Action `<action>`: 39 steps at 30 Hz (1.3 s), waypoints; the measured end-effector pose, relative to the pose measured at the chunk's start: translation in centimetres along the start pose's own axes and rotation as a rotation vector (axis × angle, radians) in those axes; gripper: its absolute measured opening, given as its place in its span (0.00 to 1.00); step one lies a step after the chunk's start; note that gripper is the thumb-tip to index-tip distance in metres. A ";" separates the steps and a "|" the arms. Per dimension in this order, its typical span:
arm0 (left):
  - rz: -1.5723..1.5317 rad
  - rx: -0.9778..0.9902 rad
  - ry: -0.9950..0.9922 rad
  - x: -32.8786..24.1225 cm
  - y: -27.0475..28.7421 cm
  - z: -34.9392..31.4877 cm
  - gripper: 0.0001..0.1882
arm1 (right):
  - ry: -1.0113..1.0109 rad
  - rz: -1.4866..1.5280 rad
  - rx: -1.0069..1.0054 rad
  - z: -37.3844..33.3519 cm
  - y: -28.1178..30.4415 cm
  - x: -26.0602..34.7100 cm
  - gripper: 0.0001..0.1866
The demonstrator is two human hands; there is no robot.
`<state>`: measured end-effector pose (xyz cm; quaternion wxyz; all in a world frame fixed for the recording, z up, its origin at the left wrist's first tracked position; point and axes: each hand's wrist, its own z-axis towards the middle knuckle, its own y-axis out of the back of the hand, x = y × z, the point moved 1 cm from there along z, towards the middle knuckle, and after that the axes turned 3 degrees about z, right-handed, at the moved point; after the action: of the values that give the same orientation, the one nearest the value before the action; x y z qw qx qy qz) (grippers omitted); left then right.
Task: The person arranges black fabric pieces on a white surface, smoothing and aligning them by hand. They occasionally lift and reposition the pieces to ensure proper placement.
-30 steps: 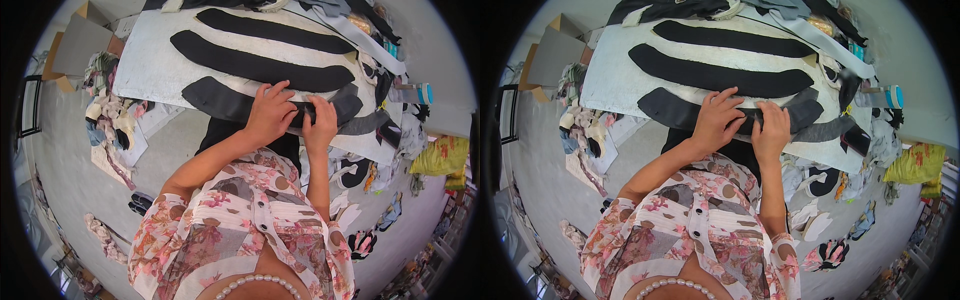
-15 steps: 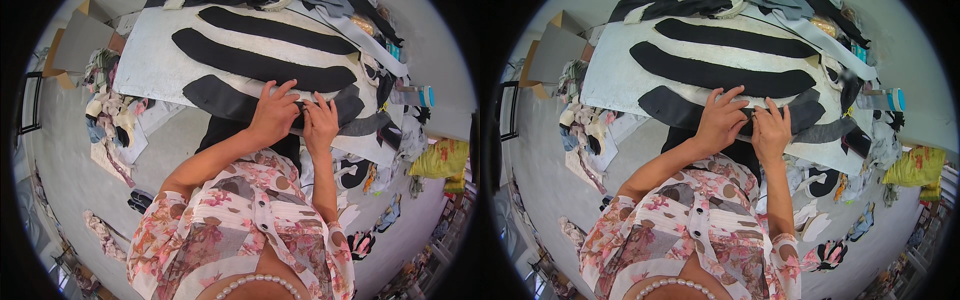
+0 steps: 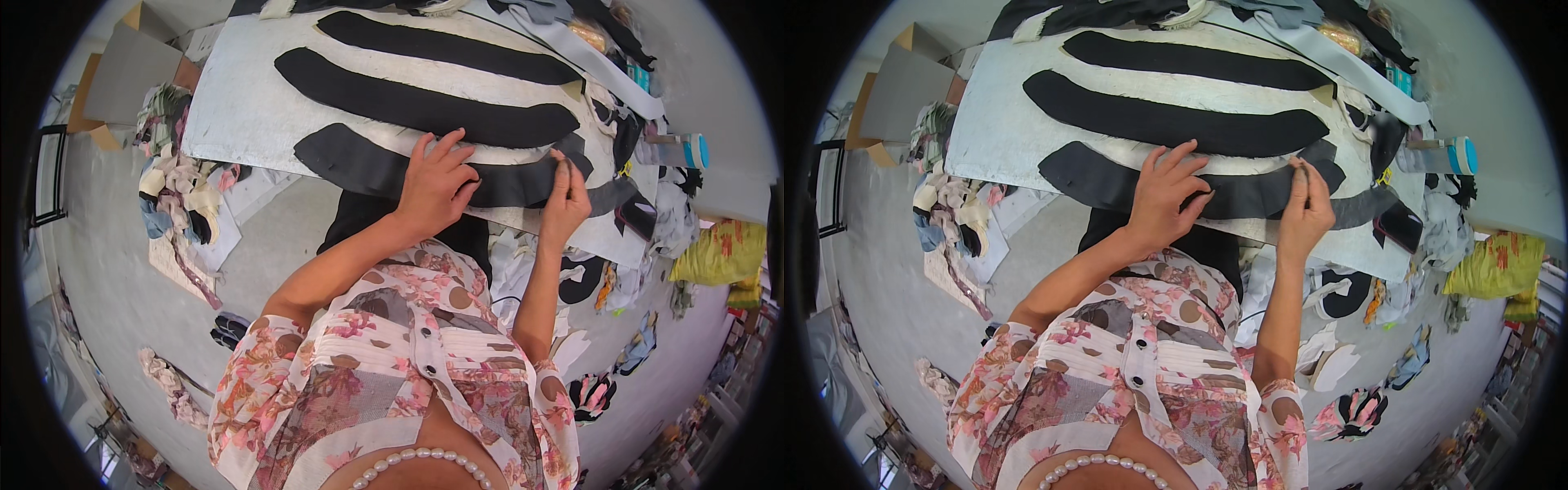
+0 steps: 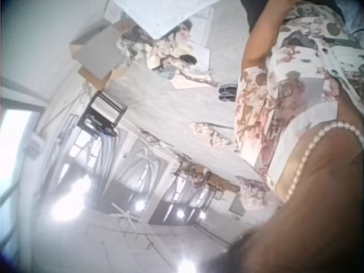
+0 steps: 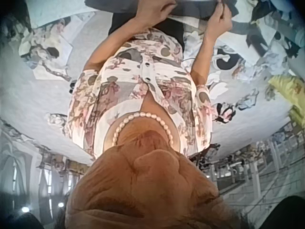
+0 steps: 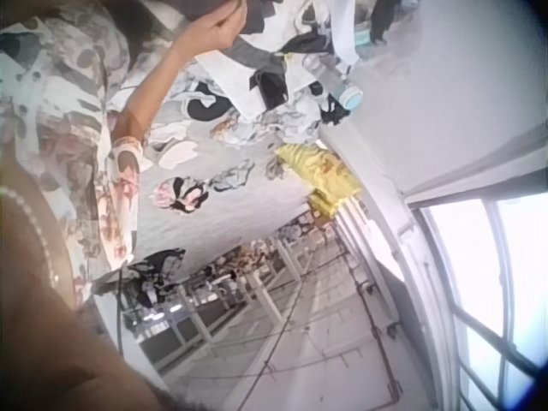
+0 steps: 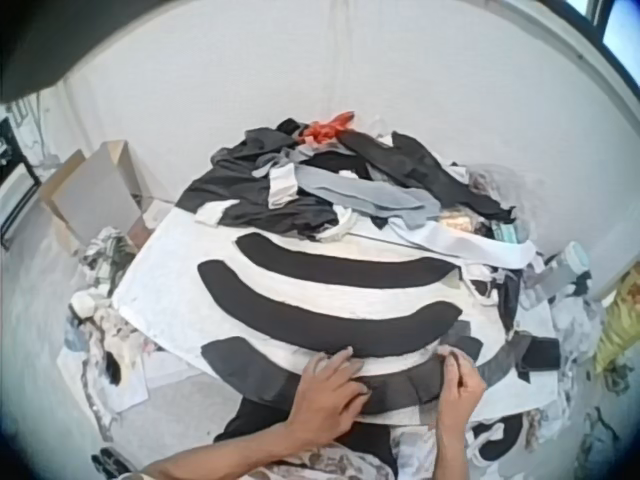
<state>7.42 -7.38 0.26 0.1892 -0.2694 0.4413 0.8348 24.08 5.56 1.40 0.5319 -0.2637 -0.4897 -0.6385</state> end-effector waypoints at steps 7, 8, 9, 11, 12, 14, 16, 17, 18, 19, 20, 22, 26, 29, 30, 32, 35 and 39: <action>-0.011 0.020 0.010 0.6 -0.6 -0.3 0.06 | -0.143 0.277 -0.351 5.1 5.3 -6.0 0.14; -0.009 0.021 0.005 0.6 -0.6 -0.3 0.06 | -0.195 0.371 -0.398 6.0 6.6 -7.5 0.14; -0.004 0.022 0.003 0.7 -0.6 -0.3 0.06 | -0.247 0.466 -0.442 6.7 7.4 -7.9 0.14; 0.012 0.021 0.001 0.6 -0.4 -0.4 0.06 | -0.258 0.594 -0.470 7.8 8.9 -8.5 0.13; 0.020 0.021 -0.004 0.6 -0.4 -0.4 0.06 | -0.255 0.632 -0.493 8.6 9.8 -9.1 0.13; 0.030 0.019 -0.009 0.5 -0.3 -0.4 0.06 | -0.237 0.687 -0.531 10.2 11.8 -10.3 0.12; 0.030 0.018 -0.020 0.5 -0.3 -0.3 0.06 | -0.254 0.640 -0.638 12.2 14.2 -11.7 0.14; 0.029 0.023 -0.027 0.5 -0.2 -0.3 0.06 | -0.261 0.616 -0.692 13.0 15.5 -12.3 0.15; 0.023 0.030 -0.037 0.5 -0.3 -0.2 0.07 | -0.170 0.654 -0.642 13.7 16.8 -12.0 0.13; 0.026 0.032 -0.039 0.4 -0.2 -0.1 0.07 | -0.134 0.639 -0.613 14.3 16.8 -10.6 0.13; 0.029 -0.005 -0.031 0.2 0.0 0.0 0.09 | -0.097 0.622 -0.585 14.9 16.8 -9.0 0.13; 0.020 -0.081 -0.019 -0.9 0.7 0.7 0.12 | -0.014 0.608 -0.508 15.3 15.7 -3.9 0.15; -0.478 -0.151 0.046 -2.7 1.3 1.0 0.14 | 0.199 0.129 -0.357 11.9 10.0 5.0 0.12; -1.284 0.168 0.586 -4.3 1.5 1.4 0.12 | 0.464 -0.154 -0.112 6.7 5.1 8.6 0.09; -1.351 0.276 0.565 -3.9 1.4 1.8 0.14 | 0.549 -0.144 0.018 5.6 3.6 8.8 0.09; -0.953 0.308 0.357 -3.3 -0.2 1.9 0.16 | 0.481 -0.103 0.115 4.9 2.1 8.7 0.09; -0.257 0.265 -0.156 -1.8 -3.4 1.7 0.19 | 0.083 0.027 -0.025 7.1 1.7 7.2 0.11; 0.007 0.397 -0.270 -1.7 -4.4 2.0 0.22 | -0.182 0.632 -0.237 14.8 9.4 -2.5 0.13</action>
<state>10.62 -3.46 -0.48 0.2926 -0.1114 0.5684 0.7608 30.96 20.46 8.12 0.6231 -0.5182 -0.3518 -0.4685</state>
